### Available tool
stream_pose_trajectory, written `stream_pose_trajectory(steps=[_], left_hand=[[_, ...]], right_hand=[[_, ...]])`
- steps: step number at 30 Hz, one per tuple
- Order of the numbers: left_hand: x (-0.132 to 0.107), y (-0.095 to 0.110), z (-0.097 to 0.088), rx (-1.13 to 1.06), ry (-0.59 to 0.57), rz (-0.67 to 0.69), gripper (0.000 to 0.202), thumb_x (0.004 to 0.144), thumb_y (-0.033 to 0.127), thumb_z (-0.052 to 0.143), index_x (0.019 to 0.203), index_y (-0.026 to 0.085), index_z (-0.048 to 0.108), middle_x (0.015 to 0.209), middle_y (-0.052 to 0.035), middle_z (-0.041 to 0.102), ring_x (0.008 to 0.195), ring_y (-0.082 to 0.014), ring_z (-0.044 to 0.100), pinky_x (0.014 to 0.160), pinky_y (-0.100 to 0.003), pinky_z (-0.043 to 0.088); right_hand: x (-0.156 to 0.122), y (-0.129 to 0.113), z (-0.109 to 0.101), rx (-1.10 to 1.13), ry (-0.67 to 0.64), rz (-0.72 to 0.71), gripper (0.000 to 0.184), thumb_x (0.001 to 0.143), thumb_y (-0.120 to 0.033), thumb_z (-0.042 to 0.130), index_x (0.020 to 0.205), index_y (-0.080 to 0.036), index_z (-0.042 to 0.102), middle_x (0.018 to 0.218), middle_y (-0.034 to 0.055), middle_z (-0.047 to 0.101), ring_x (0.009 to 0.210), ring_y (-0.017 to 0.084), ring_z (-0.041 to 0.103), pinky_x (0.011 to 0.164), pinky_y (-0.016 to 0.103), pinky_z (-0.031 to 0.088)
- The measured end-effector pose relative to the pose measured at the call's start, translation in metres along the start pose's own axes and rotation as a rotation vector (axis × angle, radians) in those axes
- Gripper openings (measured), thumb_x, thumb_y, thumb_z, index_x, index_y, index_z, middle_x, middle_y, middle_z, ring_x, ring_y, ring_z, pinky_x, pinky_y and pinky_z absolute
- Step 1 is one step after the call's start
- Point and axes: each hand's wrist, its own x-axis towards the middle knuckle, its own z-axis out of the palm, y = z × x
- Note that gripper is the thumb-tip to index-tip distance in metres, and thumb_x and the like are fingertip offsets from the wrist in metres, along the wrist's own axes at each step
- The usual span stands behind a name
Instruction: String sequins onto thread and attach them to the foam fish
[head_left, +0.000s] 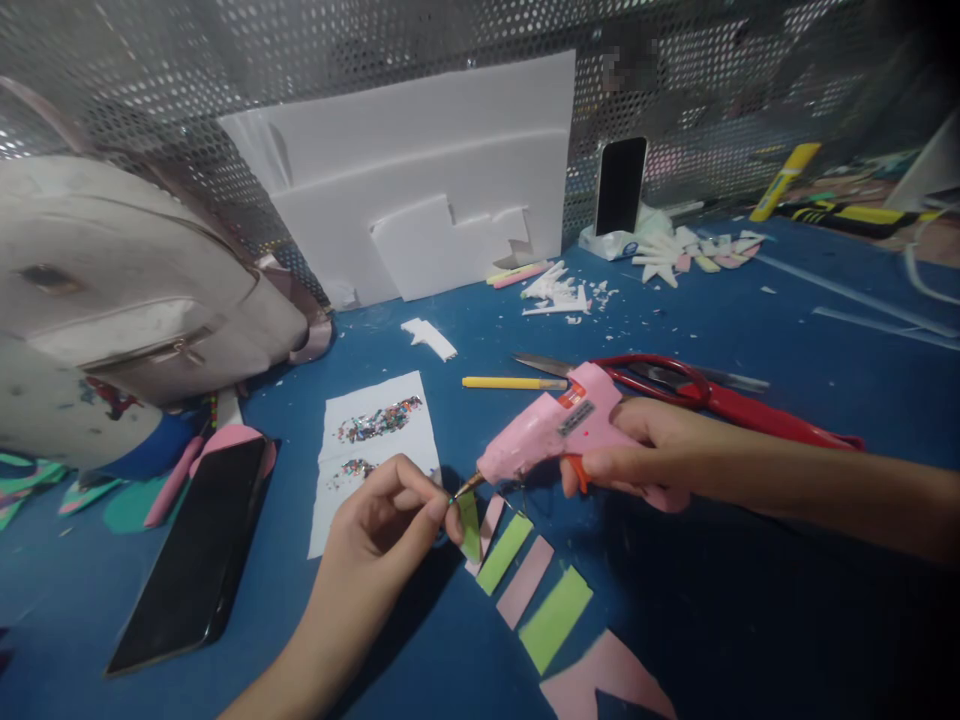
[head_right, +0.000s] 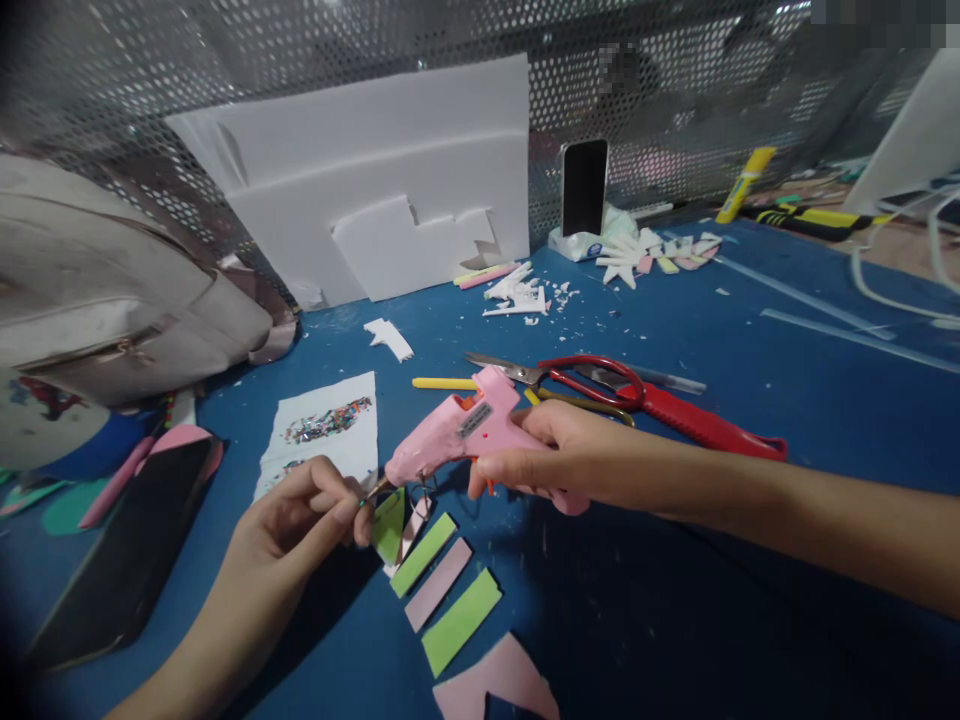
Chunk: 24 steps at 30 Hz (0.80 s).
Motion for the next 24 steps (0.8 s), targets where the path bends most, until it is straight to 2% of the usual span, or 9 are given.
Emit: stream_pose_trajectory(steps=[7,11,16,20,24], left_hand=[[0.0002,-0.0013,-0.0011,-0.010,0.000,-0.002,0.020,0.091,0.028,0.061,0.075,0.019,0.055,0.065,0.0036,0.065,0.063,-0.0085,0.058,0.062,-0.018,0.042],[-0.0009,-0.0012,-0.0017,-0.004,-0.004,-0.002,0.019,0.092,0.027,0.060,0.075,0.019,0.056,0.065,0.0032,0.065,0.063,-0.0085,0.058,0.062,-0.018,0.043],[-0.0006,-0.0007,-0.0001,-0.022,0.003,-0.008,0.019,0.091,0.027,0.061,0.074,0.019,0.055,0.065,0.0024,0.065,0.063,-0.0097,0.059,0.062,-0.020,0.044],[0.0005,-0.0004,0.0008,-0.016,0.009,0.000,0.020,0.090,0.028,0.062,0.073,0.019,0.056,0.064,0.0019,0.065,0.062,-0.0103,0.059,0.062,-0.020,0.044],[0.0002,-0.0004,0.0002,0.000,0.011,0.005,0.020,0.089,0.029,0.063,0.073,0.019,0.056,0.064,0.0012,0.065,0.062,-0.0116,0.059,0.062,-0.022,0.045]], right_hand=[[0.0004,0.0016,-0.0005,0.007,-0.010,0.003,0.049,0.074,-0.058,0.068,0.087,-0.012,0.069,0.054,-0.0044,0.041,0.050,0.008,0.040,0.045,0.019,0.029],[0.0021,0.0068,-0.0021,0.029,-0.034,-0.033,0.045,0.077,-0.057,0.066,0.079,-0.012,0.068,0.056,-0.0036,0.042,0.051,0.008,0.041,0.045,0.020,0.030],[0.0030,0.0087,-0.0032,0.047,-0.047,-0.048,0.043,0.080,-0.054,0.066,0.088,-0.012,0.070,0.056,-0.0037,0.043,0.052,0.008,0.043,0.046,0.020,0.029],[0.0015,0.0048,-0.0022,0.016,-0.026,-0.028,0.045,0.078,-0.056,0.066,0.087,-0.011,0.070,0.053,-0.0041,0.043,0.050,0.008,0.041,0.045,0.020,0.029],[0.0014,0.0044,-0.0027,0.017,-0.021,-0.029,0.040,0.079,-0.052,0.066,0.087,-0.012,0.071,0.054,-0.0038,0.043,0.051,0.009,0.044,0.045,0.019,0.031]])
